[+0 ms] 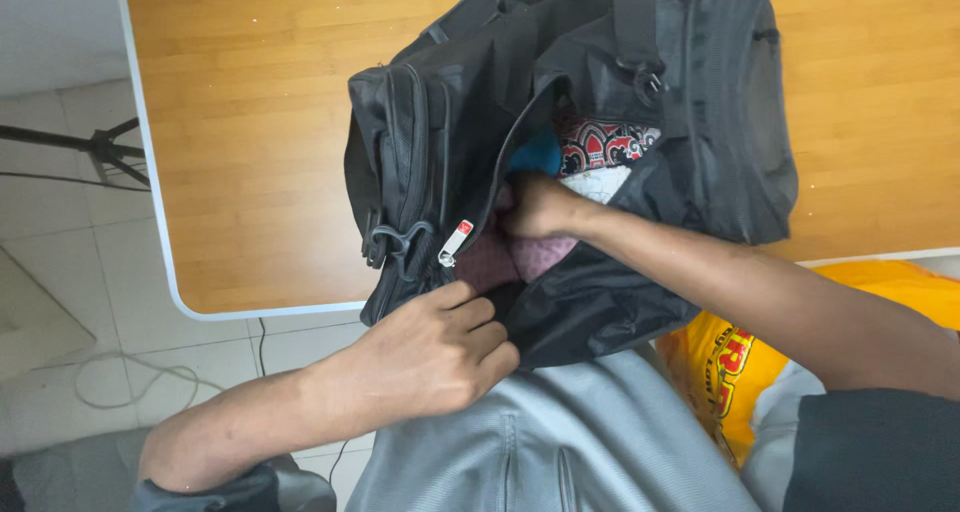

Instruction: The person folds a patterned pink scarf and a pair of tan shorts on a wooden table, then places both folded items into a black duffel bag.

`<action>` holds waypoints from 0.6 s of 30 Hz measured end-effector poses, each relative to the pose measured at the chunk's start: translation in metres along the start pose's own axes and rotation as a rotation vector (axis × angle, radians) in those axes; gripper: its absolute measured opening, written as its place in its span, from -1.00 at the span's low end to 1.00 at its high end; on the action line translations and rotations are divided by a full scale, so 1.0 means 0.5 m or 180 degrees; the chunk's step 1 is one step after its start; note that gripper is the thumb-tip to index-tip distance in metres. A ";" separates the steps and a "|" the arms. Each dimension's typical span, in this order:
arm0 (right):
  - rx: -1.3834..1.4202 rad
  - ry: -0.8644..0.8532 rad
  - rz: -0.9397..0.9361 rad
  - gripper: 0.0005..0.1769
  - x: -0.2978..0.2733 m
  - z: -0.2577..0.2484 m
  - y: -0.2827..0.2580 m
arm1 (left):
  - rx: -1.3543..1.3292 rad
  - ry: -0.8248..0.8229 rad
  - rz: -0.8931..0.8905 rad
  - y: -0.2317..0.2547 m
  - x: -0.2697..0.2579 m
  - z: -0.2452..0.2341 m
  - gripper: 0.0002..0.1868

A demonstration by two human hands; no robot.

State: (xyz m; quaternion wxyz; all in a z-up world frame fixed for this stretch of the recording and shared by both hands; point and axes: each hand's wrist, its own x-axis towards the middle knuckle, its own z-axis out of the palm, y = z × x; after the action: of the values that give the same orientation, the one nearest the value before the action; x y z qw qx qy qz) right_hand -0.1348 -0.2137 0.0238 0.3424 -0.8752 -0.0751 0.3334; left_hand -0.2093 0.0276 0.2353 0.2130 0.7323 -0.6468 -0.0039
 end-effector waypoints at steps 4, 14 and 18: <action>-0.0512 0.0367 -0.0005 -0.45 -0.055 -0.025 -0.070 | -0.0401 0.0032 -0.0221 -0.008 0.009 -0.011 -0.47; -0.2415 -0.0334 0.0620 -0.67 -0.096 -0.087 -0.128 | -0.0328 -0.0163 -0.0299 -0.003 0.011 -0.020 -0.35; -0.3472 0.1574 -0.0146 -0.72 -0.126 -0.039 -0.139 | -0.0186 -0.0028 -0.0304 -0.004 0.000 -0.014 -0.48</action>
State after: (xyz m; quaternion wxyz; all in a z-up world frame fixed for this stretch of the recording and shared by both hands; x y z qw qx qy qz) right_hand -0.1641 -0.1948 0.1128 -0.1418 -0.9744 -0.1725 0.0258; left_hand -0.2054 0.0300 0.2409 0.2309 0.7558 -0.6116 -0.0362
